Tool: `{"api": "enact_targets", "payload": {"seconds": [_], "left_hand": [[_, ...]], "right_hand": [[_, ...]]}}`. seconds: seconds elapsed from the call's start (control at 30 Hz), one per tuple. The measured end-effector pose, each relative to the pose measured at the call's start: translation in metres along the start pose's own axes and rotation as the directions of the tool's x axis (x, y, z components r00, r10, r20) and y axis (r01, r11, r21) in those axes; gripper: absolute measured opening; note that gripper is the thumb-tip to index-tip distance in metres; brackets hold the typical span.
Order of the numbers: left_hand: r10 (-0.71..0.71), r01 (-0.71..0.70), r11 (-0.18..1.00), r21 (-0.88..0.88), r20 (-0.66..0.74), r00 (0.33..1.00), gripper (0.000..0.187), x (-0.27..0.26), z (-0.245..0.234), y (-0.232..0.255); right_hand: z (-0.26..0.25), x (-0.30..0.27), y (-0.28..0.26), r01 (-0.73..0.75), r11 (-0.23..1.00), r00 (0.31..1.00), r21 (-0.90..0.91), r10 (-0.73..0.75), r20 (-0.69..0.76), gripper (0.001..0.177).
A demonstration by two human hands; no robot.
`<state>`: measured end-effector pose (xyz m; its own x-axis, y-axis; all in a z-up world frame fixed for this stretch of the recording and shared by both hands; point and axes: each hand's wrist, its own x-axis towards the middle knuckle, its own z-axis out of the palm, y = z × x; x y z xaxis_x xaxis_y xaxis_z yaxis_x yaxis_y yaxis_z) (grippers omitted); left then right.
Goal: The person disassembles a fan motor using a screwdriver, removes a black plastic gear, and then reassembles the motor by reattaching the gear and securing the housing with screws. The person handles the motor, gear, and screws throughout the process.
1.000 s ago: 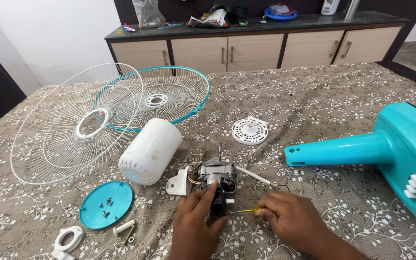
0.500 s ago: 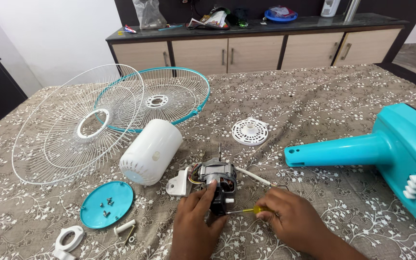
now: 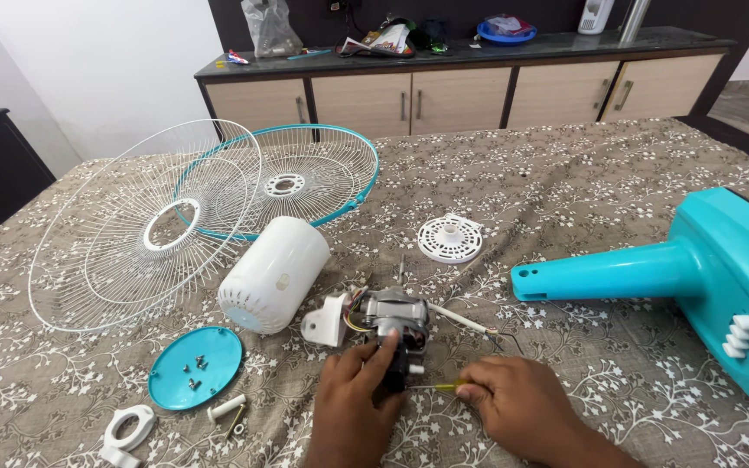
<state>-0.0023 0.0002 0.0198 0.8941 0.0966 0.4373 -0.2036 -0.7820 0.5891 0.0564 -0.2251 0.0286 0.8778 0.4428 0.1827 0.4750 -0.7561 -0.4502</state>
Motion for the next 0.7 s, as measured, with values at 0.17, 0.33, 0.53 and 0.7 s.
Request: {"api": "enact_targets", "payload": {"seconds": [0.17,0.33,0.53,0.7], "left_hand": [[0.015,-0.015,1.000,0.005,-0.007,1.000,0.090,0.003,-0.003,0.005],[-0.078,0.078,0.996,-0.031,-0.013,0.997,0.092,0.006,-0.008,0.007],[-0.124,0.124,0.992,-0.035,0.003,0.992,0.094,0.007,-0.009,0.011],[-0.018,0.013,0.999,-0.049,-0.101,0.995,0.092,0.006,-0.010,0.015]], "right_hand": [[-0.001,0.001,-0.006,-0.037,0.999,0.999,0.025,0.036,0.024,0.025],[-0.003,0.006,-0.004,-0.222,0.974,0.964,0.051,0.211,0.164,0.030],[0.001,0.009,0.003,-0.172,0.981,0.975,0.092,0.156,0.158,0.032],[0.002,0.010,0.015,-0.110,0.983,0.993,0.144,0.103,0.059,0.035]]}}
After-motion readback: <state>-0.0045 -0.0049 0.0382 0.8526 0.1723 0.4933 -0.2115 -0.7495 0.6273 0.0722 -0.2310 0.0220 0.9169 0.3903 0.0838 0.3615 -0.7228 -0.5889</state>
